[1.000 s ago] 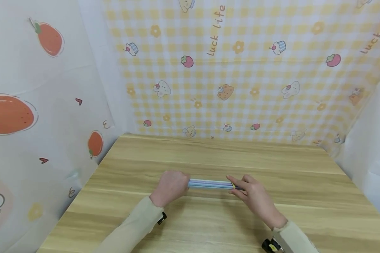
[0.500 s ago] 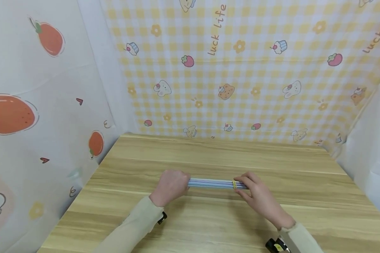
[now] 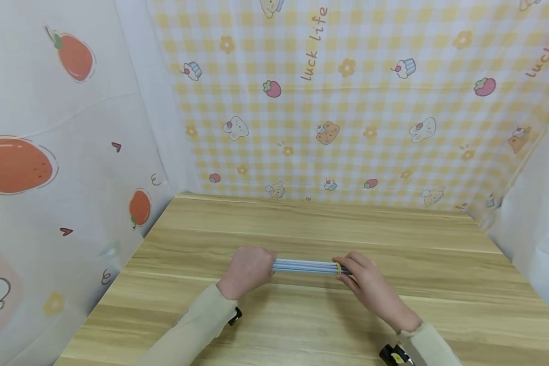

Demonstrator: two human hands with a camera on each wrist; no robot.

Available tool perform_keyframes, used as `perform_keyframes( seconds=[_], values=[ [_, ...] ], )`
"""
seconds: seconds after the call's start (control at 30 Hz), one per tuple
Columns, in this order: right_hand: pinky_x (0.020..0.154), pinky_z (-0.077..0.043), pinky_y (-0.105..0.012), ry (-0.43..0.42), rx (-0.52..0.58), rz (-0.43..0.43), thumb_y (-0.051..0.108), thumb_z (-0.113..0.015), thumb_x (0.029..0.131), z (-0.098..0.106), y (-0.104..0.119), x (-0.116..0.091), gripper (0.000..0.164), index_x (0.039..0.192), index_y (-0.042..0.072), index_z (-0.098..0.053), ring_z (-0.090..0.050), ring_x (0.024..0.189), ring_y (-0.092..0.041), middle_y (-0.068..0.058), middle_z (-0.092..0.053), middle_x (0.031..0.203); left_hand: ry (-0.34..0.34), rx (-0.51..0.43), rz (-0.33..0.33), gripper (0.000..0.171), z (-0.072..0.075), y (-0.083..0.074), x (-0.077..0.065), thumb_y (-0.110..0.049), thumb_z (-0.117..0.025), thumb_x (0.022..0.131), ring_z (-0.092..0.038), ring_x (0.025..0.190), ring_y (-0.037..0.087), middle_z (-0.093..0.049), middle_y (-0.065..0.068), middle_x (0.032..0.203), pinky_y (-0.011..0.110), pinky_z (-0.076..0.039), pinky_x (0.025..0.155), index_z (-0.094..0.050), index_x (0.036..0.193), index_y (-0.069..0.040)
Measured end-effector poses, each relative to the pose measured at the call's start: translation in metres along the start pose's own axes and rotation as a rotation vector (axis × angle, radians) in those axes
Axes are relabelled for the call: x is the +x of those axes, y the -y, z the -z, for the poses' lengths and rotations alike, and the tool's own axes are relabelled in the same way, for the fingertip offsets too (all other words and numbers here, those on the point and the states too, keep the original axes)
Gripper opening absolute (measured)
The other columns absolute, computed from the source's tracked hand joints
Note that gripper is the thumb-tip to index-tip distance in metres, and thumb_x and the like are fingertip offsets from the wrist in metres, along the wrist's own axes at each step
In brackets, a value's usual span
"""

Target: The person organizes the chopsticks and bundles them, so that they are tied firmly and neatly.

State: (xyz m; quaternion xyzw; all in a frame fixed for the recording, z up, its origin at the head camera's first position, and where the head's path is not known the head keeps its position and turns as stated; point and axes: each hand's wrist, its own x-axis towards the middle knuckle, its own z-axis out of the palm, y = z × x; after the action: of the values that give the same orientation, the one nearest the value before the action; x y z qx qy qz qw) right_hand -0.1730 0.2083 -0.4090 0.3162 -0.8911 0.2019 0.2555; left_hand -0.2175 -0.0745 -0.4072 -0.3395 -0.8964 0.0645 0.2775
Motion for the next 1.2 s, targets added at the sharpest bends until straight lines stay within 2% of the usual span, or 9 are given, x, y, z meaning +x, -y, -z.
perform_keyframes(
  seconds=[0.1,0.27,0.5,0.77,0.93,1.03,1.2],
  values=[
    [0.055,-0.038,-0.015,-0.014,0.031,0.004,0.003,-0.078,0.072,-0.0009,-0.0003,0.0017,0.035,0.105,0.001,-0.067,-0.041,0.066,0.002,0.005,-0.056,0.085,-0.019,0.008,0.003,0.043,0.0012,-0.0003,-0.0003,-0.011,-0.066,0.064,-0.008,0.047,0.004,-0.011,-0.009,0.05,0.017,-0.007,0.038,-0.026,0.053,-0.021],
    [0.054,-0.037,-0.013,-0.028,0.017,-0.011,0.007,-0.079,0.071,-0.002,0.0011,0.0021,0.037,0.106,0.002,-0.069,-0.038,0.065,0.003,0.007,-0.054,0.081,-0.034,0.009,0.005,0.042,0.0016,-0.0007,-0.0004,-0.011,-0.067,0.062,-0.008,0.047,0.004,-0.011,-0.01,0.051,0.017,-0.006,0.038,-0.027,0.053,-0.021],
    [0.053,-0.032,-0.013,-0.047,-0.059,0.002,0.012,-0.08,0.069,-0.0024,0.0047,0.0044,0.045,0.113,0.009,-0.07,-0.028,0.063,0.002,0.01,-0.043,0.074,-0.053,0.015,0.007,0.043,0.0031,-0.0022,0.0008,-0.009,-0.064,0.061,-0.006,0.049,0.005,-0.009,-0.009,0.052,0.018,-0.005,0.04,-0.024,0.053,-0.021],
    [0.051,-0.028,-0.013,-0.119,-0.18,0.076,0.022,-0.083,0.063,-0.0053,0.0066,0.0075,0.05,0.112,0.016,-0.072,-0.025,0.059,-0.001,0.009,-0.037,0.067,-0.068,0.024,-0.002,0.045,0.0085,-0.0048,0.0016,-0.007,-0.062,0.062,-0.004,0.05,0.006,-0.007,-0.008,0.053,0.019,-0.003,0.042,-0.02,0.054,-0.021],
    [0.05,-0.027,-0.013,-0.098,-0.193,0.059,0.025,-0.082,0.064,-0.0064,0.0067,0.0063,0.053,0.114,0.016,-0.071,-0.024,0.059,0.0,0.008,-0.038,0.068,-0.059,0.014,0.0,0.046,0.0085,-0.0051,0.0009,-0.008,-0.064,0.063,-0.005,0.05,0.006,-0.007,-0.008,0.053,0.019,-0.003,0.042,-0.021,0.054,-0.021],
    [0.051,-0.03,-0.013,-0.061,-0.174,0.027,0.025,-0.083,0.064,-0.005,0.0071,0.0046,0.056,0.117,0.011,-0.068,-0.028,0.06,0.001,0.008,-0.043,0.072,-0.042,0.005,0.003,0.045,0.0078,-0.0045,0.0008,-0.01,-0.066,0.063,-0.006,0.049,0.005,-0.008,-0.009,0.052,0.018,-0.005,0.041,-0.023,0.054,-0.021],
    [0.057,-0.044,-0.015,-0.008,-0.124,-0.022,0.017,-0.084,0.066,0.0008,0.0069,0.0018,0.054,0.115,0.003,-0.067,-0.05,0.068,-0.002,0.004,-0.055,0.082,0.019,-0.02,0.023,0.042,0.0053,-0.0026,-0.0002,-0.011,-0.067,0.064,-0.009,0.047,0.004,-0.012,-0.01,0.05,0.017,-0.008,0.038,-0.028,0.053,-0.021]
  ],
)
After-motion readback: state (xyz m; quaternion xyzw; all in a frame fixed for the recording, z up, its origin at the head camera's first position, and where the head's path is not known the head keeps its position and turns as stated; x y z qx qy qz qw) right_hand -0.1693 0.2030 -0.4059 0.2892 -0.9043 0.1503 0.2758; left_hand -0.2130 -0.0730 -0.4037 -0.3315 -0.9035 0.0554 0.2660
